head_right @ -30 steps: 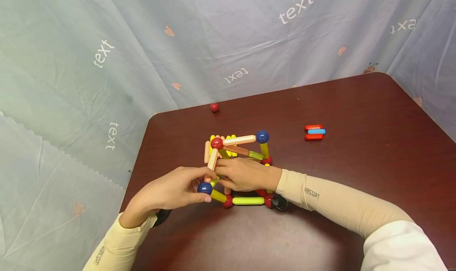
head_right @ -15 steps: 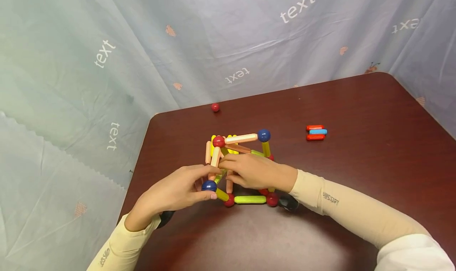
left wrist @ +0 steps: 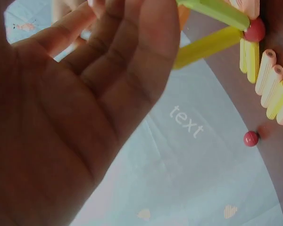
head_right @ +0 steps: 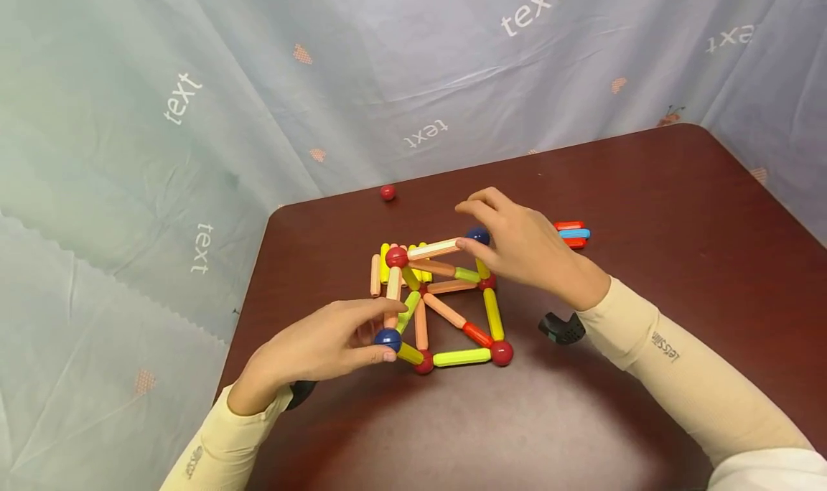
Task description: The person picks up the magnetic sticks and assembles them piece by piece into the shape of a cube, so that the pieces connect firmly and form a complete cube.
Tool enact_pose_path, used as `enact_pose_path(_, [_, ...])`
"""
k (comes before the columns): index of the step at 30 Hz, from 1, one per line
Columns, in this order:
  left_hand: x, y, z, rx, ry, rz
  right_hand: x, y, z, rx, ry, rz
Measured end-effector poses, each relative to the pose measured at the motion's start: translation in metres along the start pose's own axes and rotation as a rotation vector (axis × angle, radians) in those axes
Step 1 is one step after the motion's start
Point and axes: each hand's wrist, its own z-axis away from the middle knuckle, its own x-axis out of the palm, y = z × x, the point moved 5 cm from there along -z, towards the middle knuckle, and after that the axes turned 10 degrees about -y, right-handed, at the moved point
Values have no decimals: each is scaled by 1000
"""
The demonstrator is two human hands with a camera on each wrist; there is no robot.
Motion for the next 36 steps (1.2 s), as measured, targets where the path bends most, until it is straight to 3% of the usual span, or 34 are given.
enact_pose_path(3, [-14, -12, 3, 3, 45, 71, 9, 9, 2, 48, -101, -16])
enact_pose_path(6, [-30, -34, -1, -27, 143, 130, 16, 14, 4, 75, -155, -36])
enact_pose_path(9, [-35, -60, -18, -89, 232, 126, 19, 15, 5, 87, -179, -58])
enact_pose_path(11, [-32, -74, -34, -117, 249, 67, 22, 16, 6, 87, -191, -71])
enact_pose_path(17, [-12, -92, -85, -116, 156, -144, 26, 16, 8, 81, -200, -83])
enact_pose_path(22, [-1, -96, -110, -86, 135, -252, 25, 15, 6, 62, -183, -83])
enact_pose_path(29, [5, -98, -124, 2, 107, -259, 24, 15, 7, 64, -189, -79])
enact_pose_path(36, [8, -106, -133, -93, 61, -134, 24, 14, 6, 70, -186, -80])
